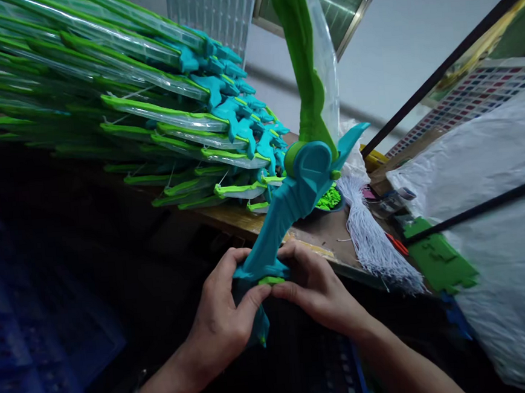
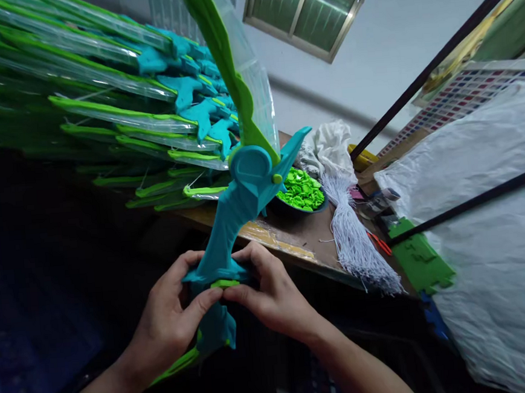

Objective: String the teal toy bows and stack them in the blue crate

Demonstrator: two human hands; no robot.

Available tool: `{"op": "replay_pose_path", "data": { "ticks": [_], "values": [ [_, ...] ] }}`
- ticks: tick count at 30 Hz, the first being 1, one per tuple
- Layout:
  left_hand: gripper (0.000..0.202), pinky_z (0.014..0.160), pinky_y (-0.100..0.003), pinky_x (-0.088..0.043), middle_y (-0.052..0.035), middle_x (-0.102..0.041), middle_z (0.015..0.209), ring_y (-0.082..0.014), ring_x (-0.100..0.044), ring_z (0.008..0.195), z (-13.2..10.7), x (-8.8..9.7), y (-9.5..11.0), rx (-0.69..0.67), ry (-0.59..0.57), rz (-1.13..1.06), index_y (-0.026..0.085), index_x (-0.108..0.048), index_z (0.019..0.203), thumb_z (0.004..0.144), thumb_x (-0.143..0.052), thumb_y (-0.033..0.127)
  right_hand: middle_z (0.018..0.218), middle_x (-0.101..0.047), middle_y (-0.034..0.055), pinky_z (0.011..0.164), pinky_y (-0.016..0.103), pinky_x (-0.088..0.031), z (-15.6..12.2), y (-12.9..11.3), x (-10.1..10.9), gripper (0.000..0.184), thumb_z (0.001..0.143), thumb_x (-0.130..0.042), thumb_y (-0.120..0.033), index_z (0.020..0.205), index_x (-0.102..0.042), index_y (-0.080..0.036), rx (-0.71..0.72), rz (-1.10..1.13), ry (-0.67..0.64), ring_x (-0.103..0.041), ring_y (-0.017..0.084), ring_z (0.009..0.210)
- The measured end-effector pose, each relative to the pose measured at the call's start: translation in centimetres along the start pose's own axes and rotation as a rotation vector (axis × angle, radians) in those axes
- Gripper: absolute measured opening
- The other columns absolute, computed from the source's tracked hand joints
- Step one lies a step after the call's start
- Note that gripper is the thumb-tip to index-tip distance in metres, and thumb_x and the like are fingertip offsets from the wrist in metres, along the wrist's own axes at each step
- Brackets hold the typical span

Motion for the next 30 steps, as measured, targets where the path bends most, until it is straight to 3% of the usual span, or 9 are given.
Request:
{"op": "replay_pose_path", "data": {
  "ticks": [3,9,17,24,30],
  "values": [
    [0.03,0.086,-0.037,-0.053,-0.0044,-0.07,0.104,-0.0226,-0.069,0.091,0.3,-0.3,-0.4,-0.028,-0.002,0.005,0.02,-0.061,0.115,0.088,-0.068,0.031,0.101,-0.061,0.0021,0.08,0.028,-0.05,0.3,0.5,0.4,0.032,0.086,-0.081,-0.039,0.108,-0.064,-0.023,0.02,-0.057,0.006,-0.058,0.016,0.092],
    [0.029,0.081,-0.032,-0.053,-0.0017,-0.07,0.103,-0.0196,-0.068,0.088,0.9,-0.7,-0.7,-0.047,-0.054,0.023,0.022,-0.061,0.117,0.09,-0.069,0.03,0.099,-0.064,0.0014,0.078,0.03,-0.051,0.8,1.6,0.5,0.042,0.076,-0.089,-0.038,0.102,-0.061,-0.022,-0.086,0.24,-0.025,-0.061,0.017,0.09],
    [0.035,0.081,-0.032,-0.053,-0.0024,-0.072,0.098,-0.0213,-0.069,0.087,2.0,-1.1,-1.8,0.038,-0.087,-0.052,0.021,-0.06,0.119,0.09,-0.072,0.035,0.096,-0.064,0.0018,0.078,0.029,-0.044,0.4,1.2,1.3,0.029,0.085,-0.079,-0.036,0.102,-0.063,-0.02,0.036,-0.153,0.133,-0.058,0.017,0.089],
    [0.034,0.077,-0.031,-0.051,-0.0033,-0.071,0.094,-0.0209,-0.066,0.084,3.2,-2.1,-3.4,0.085,-0.141,-0.044,0.019,-0.061,0.114,0.087,-0.073,0.036,0.09,-0.062,0.0004,0.073,0.027,-0.044,0.9,4.3,1.4,0.045,0.072,-0.088,-0.044,0.095,-0.06,-0.017,-0.182,0.18,0.128,-0.056,0.015,0.083],
    [0.04,0.073,-0.028,-0.05,-0.0026,-0.071,0.092,-0.0199,-0.065,0.082,3.3,-2.9,-3.8,0.176,-0.21,-0.109,0.019,-0.06,0.116,0.087,-0.074,0.042,0.089,-0.065,-0.0007,0.072,0.026,-0.047,0.0,5.1,1.4,0.055,0.063,-0.094,-0.042,0.097,-0.06,-0.017,-0.35,0.38,0.131,-0.058,0.013,0.079]
  ]
}}
Point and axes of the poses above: each hand's wrist, its own z-axis towards the middle knuckle, its own x-axis out of the back of the hand, y = z × x, the point moved 4 cm from there along z, towards the middle knuckle
